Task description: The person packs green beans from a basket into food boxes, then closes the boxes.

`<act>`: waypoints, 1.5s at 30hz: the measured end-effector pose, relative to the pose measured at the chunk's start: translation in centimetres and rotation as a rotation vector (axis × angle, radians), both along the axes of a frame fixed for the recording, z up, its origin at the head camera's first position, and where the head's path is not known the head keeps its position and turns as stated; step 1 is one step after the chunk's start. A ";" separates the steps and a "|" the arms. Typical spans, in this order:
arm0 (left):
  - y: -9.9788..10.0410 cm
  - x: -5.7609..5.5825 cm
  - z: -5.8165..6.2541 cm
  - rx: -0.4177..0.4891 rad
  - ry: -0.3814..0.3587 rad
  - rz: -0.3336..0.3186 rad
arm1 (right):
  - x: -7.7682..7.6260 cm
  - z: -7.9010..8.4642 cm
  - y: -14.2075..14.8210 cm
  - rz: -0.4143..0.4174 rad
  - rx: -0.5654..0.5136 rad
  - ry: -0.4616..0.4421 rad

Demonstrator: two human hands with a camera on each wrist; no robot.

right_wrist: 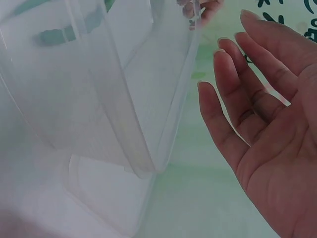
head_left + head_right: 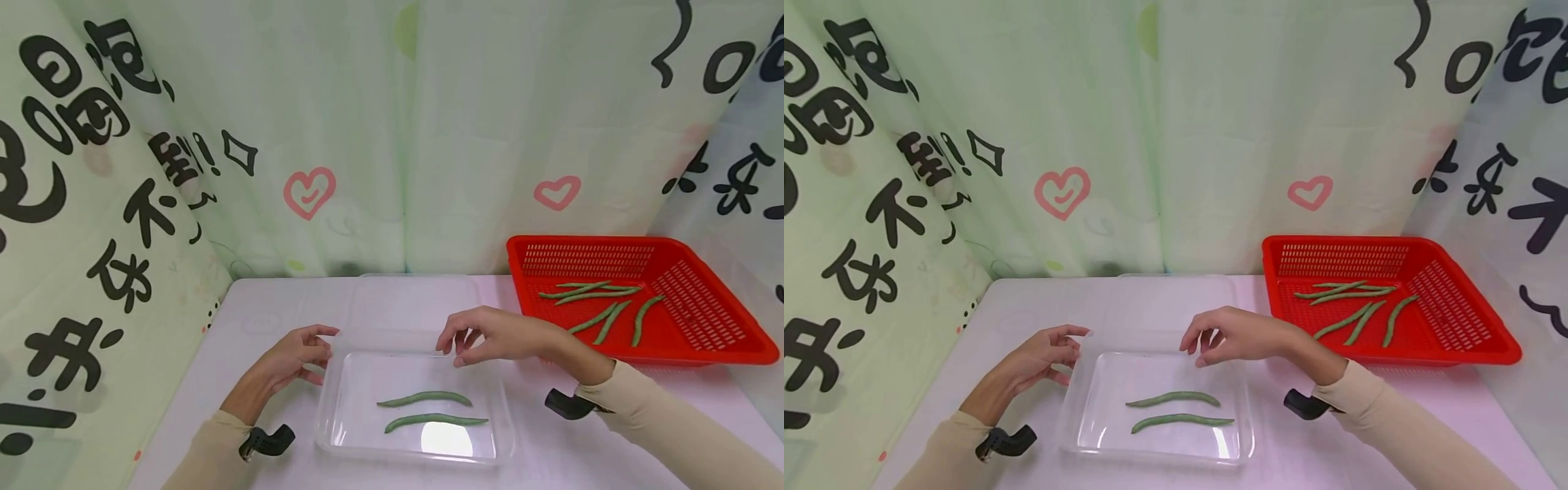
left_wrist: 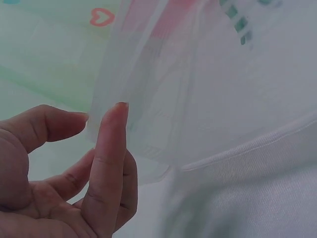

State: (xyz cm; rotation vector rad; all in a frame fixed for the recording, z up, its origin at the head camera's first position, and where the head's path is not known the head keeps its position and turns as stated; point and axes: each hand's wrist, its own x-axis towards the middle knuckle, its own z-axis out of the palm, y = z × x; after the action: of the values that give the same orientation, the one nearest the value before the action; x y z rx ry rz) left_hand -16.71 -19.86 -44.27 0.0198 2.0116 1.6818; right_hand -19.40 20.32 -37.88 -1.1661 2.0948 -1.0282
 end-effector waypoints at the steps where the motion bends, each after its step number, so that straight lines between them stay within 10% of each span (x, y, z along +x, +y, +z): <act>1: 0.0 0.0 0.0 0.001 0.001 -0.001 | 0.0 0.1 0.2 -0.006 0.000 0.000; 45: 0.1 -0.3 -0.1 -0.001 0.006 0.000 | -5.5 3.0 14.8 -0.423 0.229 0.073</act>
State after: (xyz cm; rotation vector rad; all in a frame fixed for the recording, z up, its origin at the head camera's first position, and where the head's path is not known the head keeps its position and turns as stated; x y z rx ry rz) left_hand -16.97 -19.80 -44.41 0.0246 2.0175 1.6826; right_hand -24.85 35.13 -34.84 -0.6730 2.5051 -0.8982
